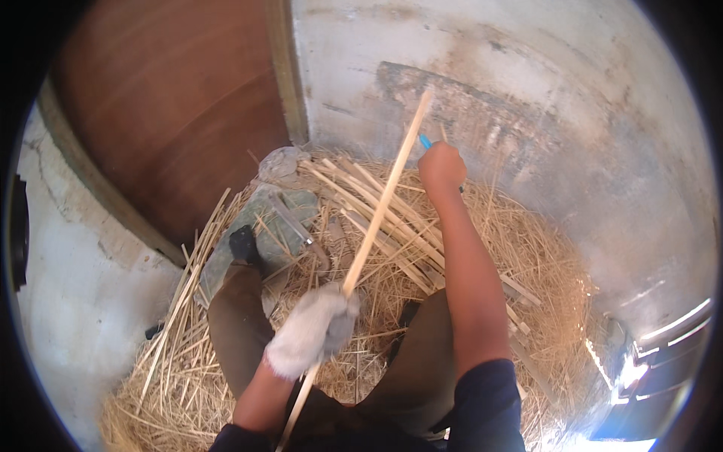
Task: The person sits on a straw-covered floor and uses a knife to split long bamboo strips into thinner slats. They hold the bamboo with gloved hands and carefully shave the material to create uniform pieces.
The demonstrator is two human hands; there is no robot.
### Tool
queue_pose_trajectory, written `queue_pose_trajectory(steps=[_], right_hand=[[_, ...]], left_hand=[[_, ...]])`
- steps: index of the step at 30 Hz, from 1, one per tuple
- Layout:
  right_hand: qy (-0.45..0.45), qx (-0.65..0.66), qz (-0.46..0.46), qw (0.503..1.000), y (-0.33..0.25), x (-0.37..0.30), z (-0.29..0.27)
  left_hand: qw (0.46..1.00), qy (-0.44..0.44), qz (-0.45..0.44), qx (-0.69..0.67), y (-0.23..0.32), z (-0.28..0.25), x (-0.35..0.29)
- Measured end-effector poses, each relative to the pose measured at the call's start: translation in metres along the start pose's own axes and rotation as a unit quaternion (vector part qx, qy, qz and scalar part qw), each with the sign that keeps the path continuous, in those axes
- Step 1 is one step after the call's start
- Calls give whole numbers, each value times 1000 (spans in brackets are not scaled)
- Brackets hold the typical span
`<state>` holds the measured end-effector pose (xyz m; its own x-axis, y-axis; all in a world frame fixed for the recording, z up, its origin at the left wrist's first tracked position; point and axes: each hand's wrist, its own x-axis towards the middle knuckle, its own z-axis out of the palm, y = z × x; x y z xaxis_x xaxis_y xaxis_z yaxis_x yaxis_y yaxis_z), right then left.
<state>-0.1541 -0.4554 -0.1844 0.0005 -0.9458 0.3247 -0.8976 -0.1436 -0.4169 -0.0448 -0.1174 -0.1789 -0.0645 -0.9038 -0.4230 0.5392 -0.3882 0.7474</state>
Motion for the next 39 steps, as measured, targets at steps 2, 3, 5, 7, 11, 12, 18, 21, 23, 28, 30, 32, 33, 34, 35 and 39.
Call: queue_pose_trajectory(steps=[2,3,5,7,11,12,18,21,23,28,30,32,33,34,35,39], right_hand=[[-13,30,73,997,21,11,14],[-20,43,110,993,35,16,26],[-33,102,151,983,70,39,53],[-15,162,158,974,74,40,63],[-25,140,-93,986,-3,-20,22],[-13,134,-162,978,-13,-33,12],[-32,115,-113,986,-16,-20,31],[-35,136,-60,988,-1,-30,24],[-10,155,-124,980,-10,-45,17],[32,104,-275,955,-44,-76,6],[44,79,-323,942,-42,-75,3],[46,75,-351,932,-44,-75,2],[42,81,-356,930,-45,-75,1],[35,86,-357,929,-42,-77,1],[34,55,-326,943,-40,-74,2],[38,-1,-245,969,-31,-52,-8]], left_hand=[[999,22,13,41,11,17,-19],[998,32,18,60,15,22,-22],[999,-13,11,-27,12,-4,0],[999,19,16,-38,13,-14,7],[997,50,56,37,10,-16,9],[996,52,66,40,9,-11,10],[994,52,83,46,24,-10,9],[992,85,84,42,24,-20,9],[990,99,86,49,17,-28,12],[993,76,91,27,11,-16,20],[994,69,83,12,15,-19,19],[992,73,101,21,17,-22,14],[991,76,110,26,19,-23,11],[990,87,103,30,18,-21,9],[990,98,96,33,18,-18,5],[990,102,84,49,-4,-6,4]])
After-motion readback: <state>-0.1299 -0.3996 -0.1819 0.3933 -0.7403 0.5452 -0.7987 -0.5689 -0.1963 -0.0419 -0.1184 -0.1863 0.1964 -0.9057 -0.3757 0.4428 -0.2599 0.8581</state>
